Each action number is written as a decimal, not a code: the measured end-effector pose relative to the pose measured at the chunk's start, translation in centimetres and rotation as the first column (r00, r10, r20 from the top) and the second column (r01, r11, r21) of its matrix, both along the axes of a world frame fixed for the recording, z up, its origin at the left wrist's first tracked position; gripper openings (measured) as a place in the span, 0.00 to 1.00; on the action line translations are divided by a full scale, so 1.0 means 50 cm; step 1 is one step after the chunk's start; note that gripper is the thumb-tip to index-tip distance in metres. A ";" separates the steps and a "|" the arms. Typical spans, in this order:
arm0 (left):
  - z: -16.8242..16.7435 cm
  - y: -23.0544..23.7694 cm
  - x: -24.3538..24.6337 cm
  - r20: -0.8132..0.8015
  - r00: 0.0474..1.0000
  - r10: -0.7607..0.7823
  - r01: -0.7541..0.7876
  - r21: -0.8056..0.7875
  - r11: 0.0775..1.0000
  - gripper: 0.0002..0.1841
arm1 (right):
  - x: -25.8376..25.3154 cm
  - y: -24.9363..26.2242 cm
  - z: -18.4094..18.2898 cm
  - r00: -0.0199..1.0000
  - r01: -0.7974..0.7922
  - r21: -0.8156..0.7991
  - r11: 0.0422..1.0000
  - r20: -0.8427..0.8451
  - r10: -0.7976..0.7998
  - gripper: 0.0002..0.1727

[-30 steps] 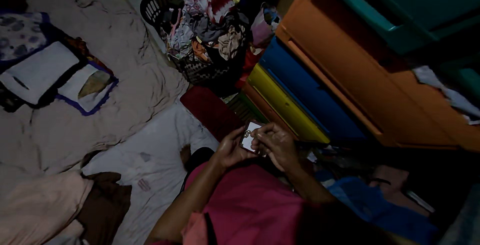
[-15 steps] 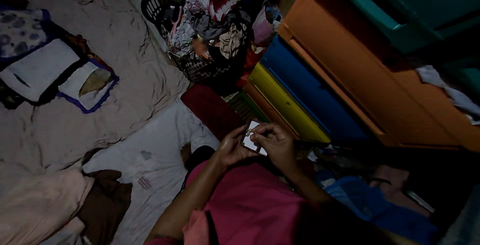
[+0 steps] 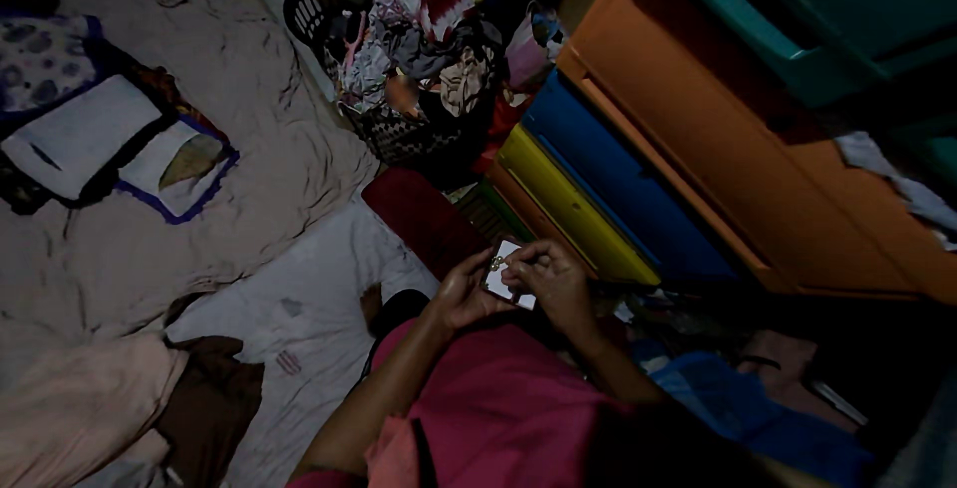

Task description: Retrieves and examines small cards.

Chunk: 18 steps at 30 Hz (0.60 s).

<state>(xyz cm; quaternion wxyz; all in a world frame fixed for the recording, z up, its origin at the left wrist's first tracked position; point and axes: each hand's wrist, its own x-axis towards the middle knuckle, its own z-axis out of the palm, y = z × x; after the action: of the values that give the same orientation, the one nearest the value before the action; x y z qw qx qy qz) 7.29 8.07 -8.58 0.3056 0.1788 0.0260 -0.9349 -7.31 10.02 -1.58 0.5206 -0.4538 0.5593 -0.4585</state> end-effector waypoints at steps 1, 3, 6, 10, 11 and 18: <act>0.000 0.000 0.000 0.000 1.000 -0.001 0.001 -0.005 1.000 0.26 | 0.000 -0.001 0.000 1.000 0.004 0.008 1.000 0.003 -0.004 0.08; 0.001 0.000 0.001 0.005 1.000 -0.001 0.001 -0.009 1.000 0.26 | -0.001 -0.001 0.000 1.000 0.004 0.014 1.000 0.013 -0.005 0.08; -0.002 0.000 0.001 -0.001 1.000 -0.003 0.003 -0.017 1.000 0.26 | -0.001 -0.002 0.001 1.000 0.008 0.031 0.999 0.015 -0.009 0.08; -0.004 0.000 0.003 -0.025 1.000 -0.002 0.002 -0.017 1.000 0.26 | -0.001 -0.002 0.000 0.999 0.013 0.047 0.999 0.047 -0.016 0.08; -0.005 0.000 0.003 -0.034 0.999 -0.001 0.000 -0.019 1.000 0.26 | -0.002 -0.002 -0.001 0.999 0.013 0.046 0.999 0.052 -0.015 0.08; 0.003 -0.002 0.002 0.030 1.000 0.001 -0.002 0.010 1.000 0.26 | -0.006 -0.004 -0.006 0.998 -0.002 0.040 0.999 0.066 0.000 0.08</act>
<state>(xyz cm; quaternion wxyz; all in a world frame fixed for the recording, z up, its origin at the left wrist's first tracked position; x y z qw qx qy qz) 7.40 7.98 -8.45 0.3057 0.1944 0.0264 -0.9317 -7.59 9.80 -1.88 0.5479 -0.4284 0.5506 -0.4617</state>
